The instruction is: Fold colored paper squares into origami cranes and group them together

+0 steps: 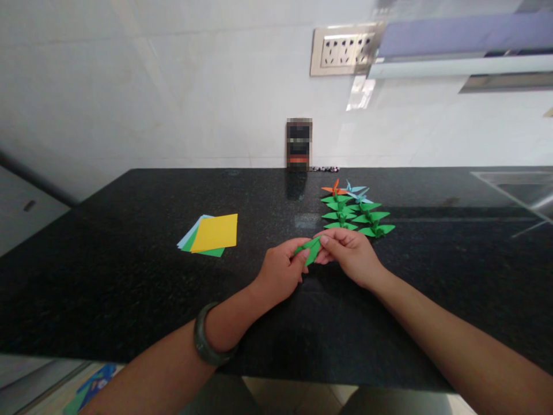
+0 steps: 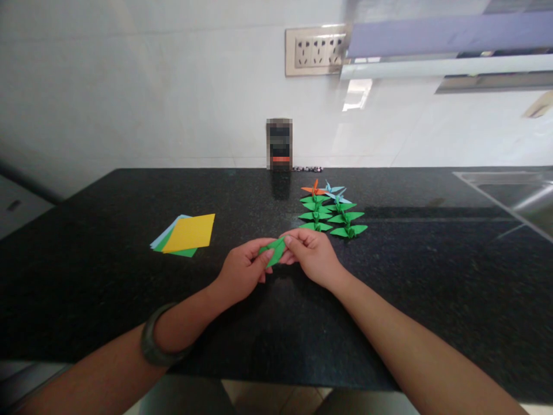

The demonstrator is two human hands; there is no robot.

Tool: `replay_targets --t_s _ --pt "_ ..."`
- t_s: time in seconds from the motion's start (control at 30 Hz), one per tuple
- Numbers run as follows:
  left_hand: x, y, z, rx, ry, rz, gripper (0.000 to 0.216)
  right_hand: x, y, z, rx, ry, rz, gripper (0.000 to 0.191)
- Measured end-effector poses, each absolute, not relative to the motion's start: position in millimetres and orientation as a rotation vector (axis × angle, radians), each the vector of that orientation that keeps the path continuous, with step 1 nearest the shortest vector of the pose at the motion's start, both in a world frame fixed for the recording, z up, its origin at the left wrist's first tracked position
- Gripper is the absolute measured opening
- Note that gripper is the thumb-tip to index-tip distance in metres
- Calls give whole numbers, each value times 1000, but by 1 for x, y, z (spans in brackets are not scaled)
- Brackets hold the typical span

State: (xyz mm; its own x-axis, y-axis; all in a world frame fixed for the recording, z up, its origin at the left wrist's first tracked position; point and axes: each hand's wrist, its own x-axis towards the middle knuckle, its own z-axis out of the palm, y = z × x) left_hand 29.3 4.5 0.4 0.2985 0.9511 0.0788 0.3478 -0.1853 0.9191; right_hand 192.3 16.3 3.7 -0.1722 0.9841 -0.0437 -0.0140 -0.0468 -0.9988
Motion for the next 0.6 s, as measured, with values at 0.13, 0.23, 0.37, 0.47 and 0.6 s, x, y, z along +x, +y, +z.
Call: replay_targets --t_s 0.13,0.23,0.37,0.47,0.6 --pt "31 5 0 1594 1177 861 38 191 15 7 -1117 -1335 1360 31" --pt "30 3 1 1720 1164 853 40 190 14 9 -1156 -1424 1332 26" --pt "26 1 6 1944 1185 817 45 191 13 8 -1205 -1542 1305 17" --pt "24 2 9 2007 1199 818 44 194 14 7 -1209 -1562 1291 11" --pt "23 3 8 1937 1185 869 39 196 17 7 -1219 -1520 1305 12"
